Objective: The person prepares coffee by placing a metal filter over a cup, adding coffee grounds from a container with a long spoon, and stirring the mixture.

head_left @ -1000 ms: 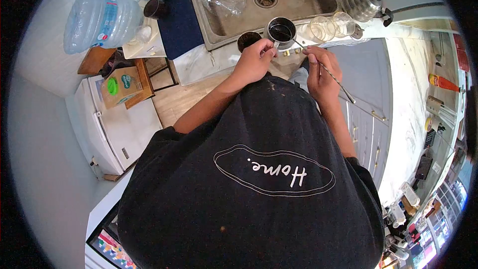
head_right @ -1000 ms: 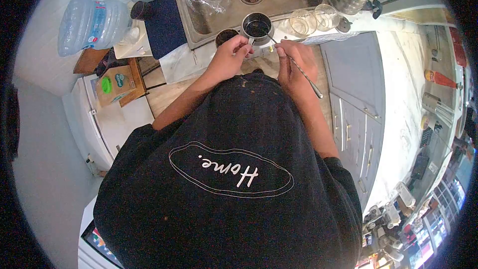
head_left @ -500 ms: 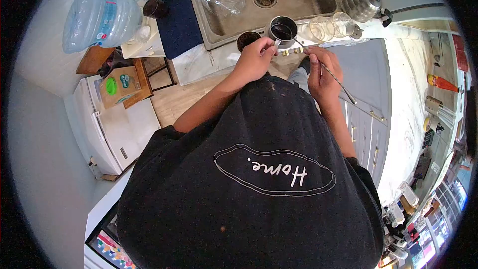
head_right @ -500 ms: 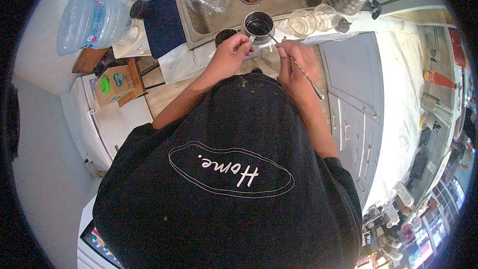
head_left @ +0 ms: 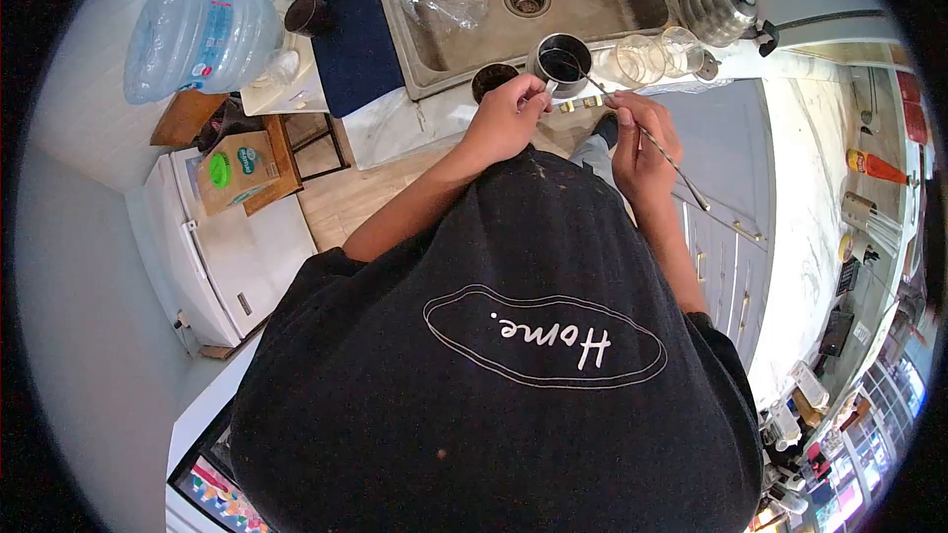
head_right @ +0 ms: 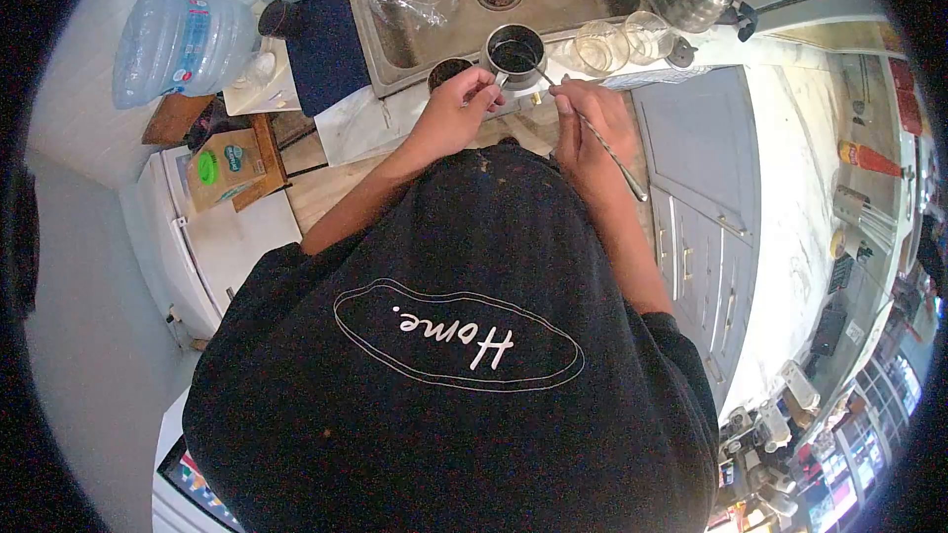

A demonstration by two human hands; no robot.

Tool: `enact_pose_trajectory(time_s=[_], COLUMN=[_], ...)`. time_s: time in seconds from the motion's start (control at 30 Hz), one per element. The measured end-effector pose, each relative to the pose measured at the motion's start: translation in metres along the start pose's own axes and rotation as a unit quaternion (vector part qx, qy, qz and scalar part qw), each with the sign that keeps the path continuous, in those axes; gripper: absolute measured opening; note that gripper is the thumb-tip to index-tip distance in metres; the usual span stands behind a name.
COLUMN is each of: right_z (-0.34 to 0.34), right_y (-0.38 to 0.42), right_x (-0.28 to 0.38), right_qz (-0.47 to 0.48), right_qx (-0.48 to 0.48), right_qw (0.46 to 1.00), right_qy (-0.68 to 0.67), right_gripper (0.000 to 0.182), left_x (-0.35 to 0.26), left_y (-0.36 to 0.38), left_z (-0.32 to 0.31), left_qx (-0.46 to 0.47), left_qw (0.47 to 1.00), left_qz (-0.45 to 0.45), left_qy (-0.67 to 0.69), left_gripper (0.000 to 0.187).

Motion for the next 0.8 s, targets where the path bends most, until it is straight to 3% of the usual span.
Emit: enact_pose_trajectory(time_s=[0.8], right_z=[-0.012], right_y=[0.002], right_x=[-0.008], right_qz=[0.001], right_qx=[-0.011], right_qw=[1.000], right_qy=[0.001], right_gripper=[0.009], left_x=[0.009], left_y=[0.001], left_z=[0.001], left_qx=[-0.003], left_qw=[0.999], left_qz=[0.034], left_qy=[0.000], left_gripper=[0.019])
Point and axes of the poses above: each hand's wrist, its own y-axis away from the middle knuckle, its own z-axis out of the back of the hand, x = y × z, the point moved 8 cm from there along -y, towards the middle knuckle, and after that the axes turned 12 degrees about -x, right-handed, at the moved point
